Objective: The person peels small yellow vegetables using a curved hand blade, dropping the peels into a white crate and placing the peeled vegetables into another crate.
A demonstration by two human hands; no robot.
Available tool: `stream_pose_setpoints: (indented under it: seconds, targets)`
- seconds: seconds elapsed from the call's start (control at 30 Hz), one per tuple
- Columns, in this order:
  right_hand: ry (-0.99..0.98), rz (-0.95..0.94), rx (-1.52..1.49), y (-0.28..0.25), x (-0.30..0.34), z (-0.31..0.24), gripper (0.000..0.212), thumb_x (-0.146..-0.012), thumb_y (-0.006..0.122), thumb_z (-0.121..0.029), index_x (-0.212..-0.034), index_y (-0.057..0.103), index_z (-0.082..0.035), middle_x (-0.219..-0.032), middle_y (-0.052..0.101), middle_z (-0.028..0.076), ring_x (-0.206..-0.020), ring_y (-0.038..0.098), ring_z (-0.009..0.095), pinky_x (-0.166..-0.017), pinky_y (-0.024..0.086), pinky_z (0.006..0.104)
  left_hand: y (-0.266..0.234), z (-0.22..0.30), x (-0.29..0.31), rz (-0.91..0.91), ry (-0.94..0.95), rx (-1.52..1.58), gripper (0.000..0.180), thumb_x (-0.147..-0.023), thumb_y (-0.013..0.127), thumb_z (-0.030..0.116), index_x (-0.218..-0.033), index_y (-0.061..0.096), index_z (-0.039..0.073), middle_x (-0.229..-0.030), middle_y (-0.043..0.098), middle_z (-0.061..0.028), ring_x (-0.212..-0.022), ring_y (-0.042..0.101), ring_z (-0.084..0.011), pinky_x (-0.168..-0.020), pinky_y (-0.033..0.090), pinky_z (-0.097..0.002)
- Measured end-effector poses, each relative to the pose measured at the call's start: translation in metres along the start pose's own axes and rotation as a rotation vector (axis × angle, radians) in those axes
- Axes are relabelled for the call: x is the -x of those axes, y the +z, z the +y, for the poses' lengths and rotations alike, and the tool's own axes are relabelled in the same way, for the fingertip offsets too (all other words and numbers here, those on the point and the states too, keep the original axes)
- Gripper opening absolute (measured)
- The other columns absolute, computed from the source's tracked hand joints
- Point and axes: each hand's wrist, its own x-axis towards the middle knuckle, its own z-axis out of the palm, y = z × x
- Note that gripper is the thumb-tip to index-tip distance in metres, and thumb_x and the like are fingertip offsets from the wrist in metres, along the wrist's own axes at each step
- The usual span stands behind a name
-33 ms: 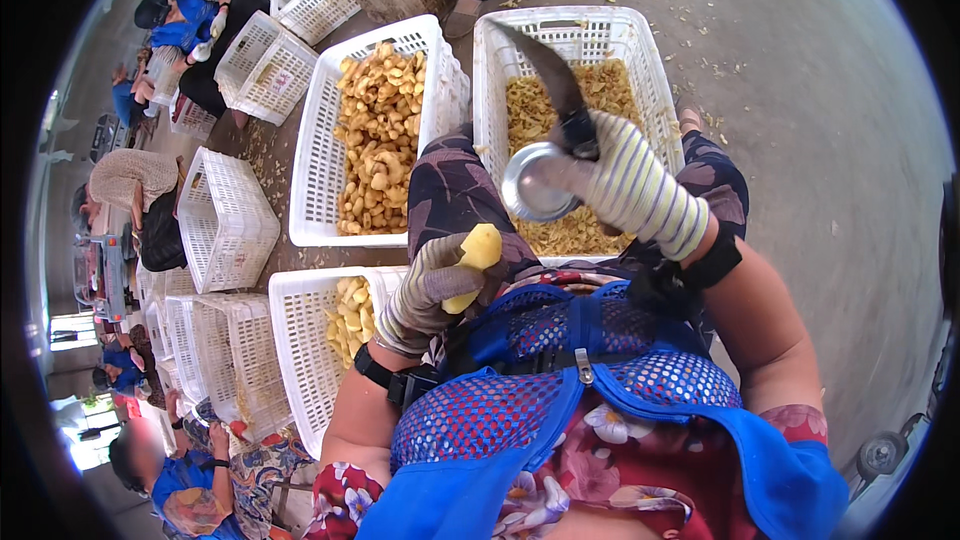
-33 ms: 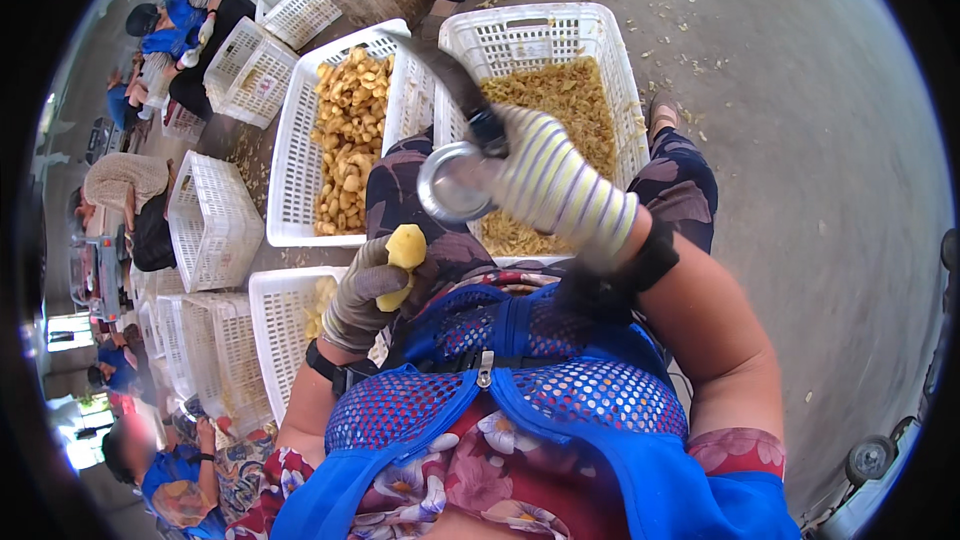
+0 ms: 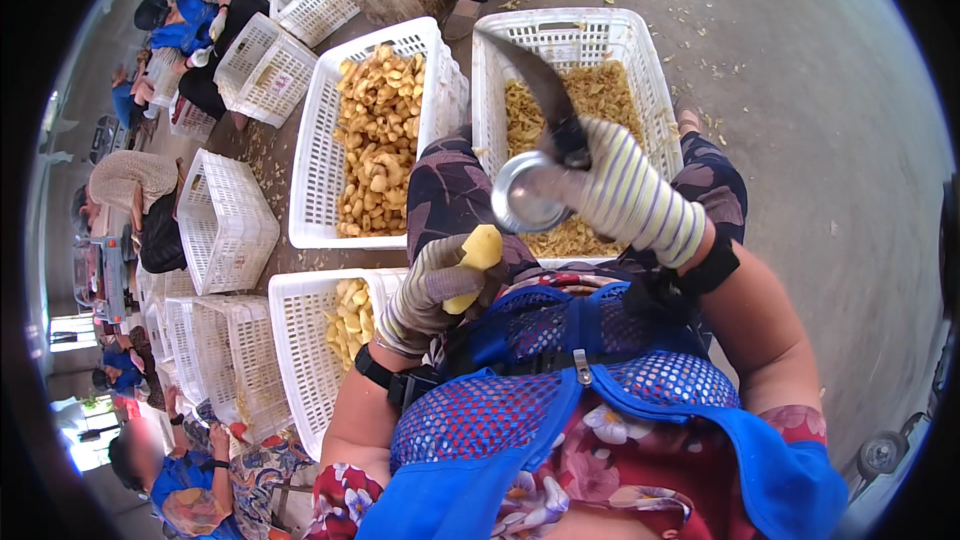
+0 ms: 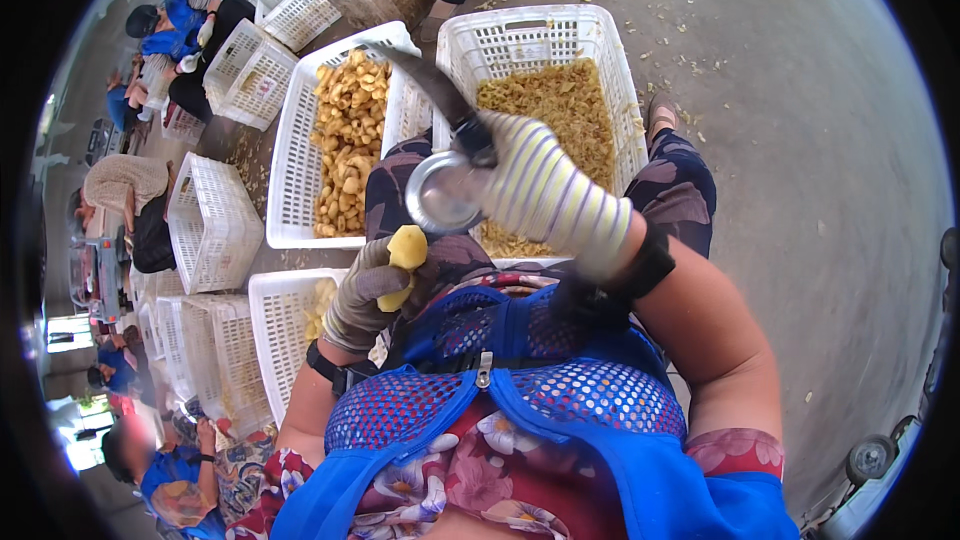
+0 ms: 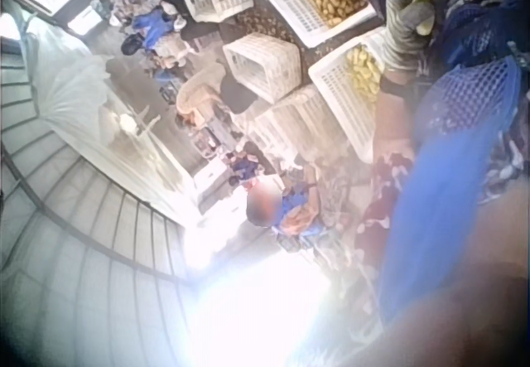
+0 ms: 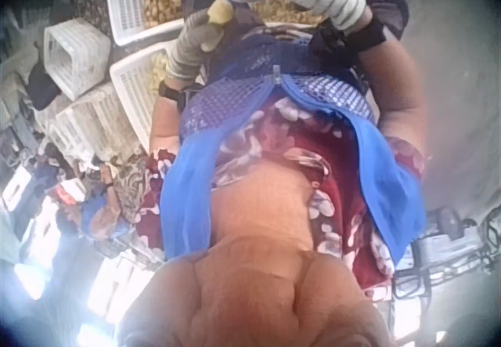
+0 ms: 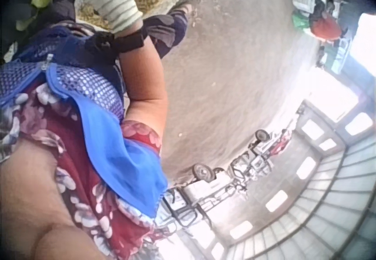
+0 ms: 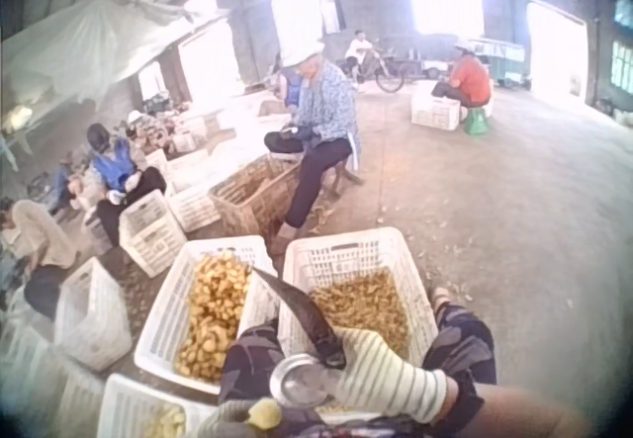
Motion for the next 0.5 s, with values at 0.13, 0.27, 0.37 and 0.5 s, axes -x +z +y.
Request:
stream_pose_setpoints:
  seconds: [0.13, 0.27, 0.37, 0.5]
  targets:
    - [-0.091, -0.094, 0.233, 0.011, -0.007, 0.014, 0.035, -0.079, 0.073, -0.019, -0.104, 0.065, 0.003, -0.08, 0.068, 0.012, -0.076, 0.065, 0.019, -0.067, 0.052, 0.0328, -0.003, -0.006, -0.005, -0.044, -0.052, -0.031, 0.038, -0.075, 0.067, 0.03, -0.098, 0.064, 0.0, -0.072, 0.061, -0.0035, -0.057, 0.054, -0.0091, -0.052, 0.041, -0.0201]
    - [-0.069, 0.141, 0.393, -0.017, -0.026, 0.066, 0.04, -0.079, 0.072, -0.023, -0.107, 0.065, 0.005, -0.082, 0.07, 0.019, -0.074, 0.07, 0.025, -0.066, 0.054, 0.0354, -0.005, -0.017, -0.004, -0.091, -0.072, 0.028, 0.037, -0.072, 0.067, 0.028, -0.094, 0.064, -0.002, -0.069, 0.061, -0.006, -0.056, 0.054, -0.012, -0.051, 0.041, -0.0226]
    - [0.113, 0.234, 0.289, -0.035, -0.014, 0.051, 0.041, -0.08, 0.075, -0.017, -0.114, 0.062, 0.003, -0.089, 0.069, 0.01, -0.079, 0.065, 0.018, -0.071, 0.053, 0.0329, -0.004, -0.01, -0.003, -0.075, -0.053, 0.087, 0.038, -0.069, 0.068, 0.028, -0.092, 0.064, -0.003, -0.069, 0.061, -0.0076, -0.056, 0.056, -0.014, -0.051, 0.042, -0.0246]
    - [0.041, 0.009, -0.098, -0.015, 0.003, 0.015, 0.049, -0.082, 0.076, -0.013, -0.125, 0.057, 0.0, -0.104, 0.067, 0.008, -0.094, 0.063, 0.017, -0.08, 0.053, 0.033, -0.002, -0.007, -0.004, -0.011, -0.034, 0.073, 0.042, -0.07, 0.068, 0.028, -0.099, 0.064, -0.002, -0.075, 0.063, -0.0052, -0.06, 0.057, -0.012, -0.053, 0.044, -0.023]
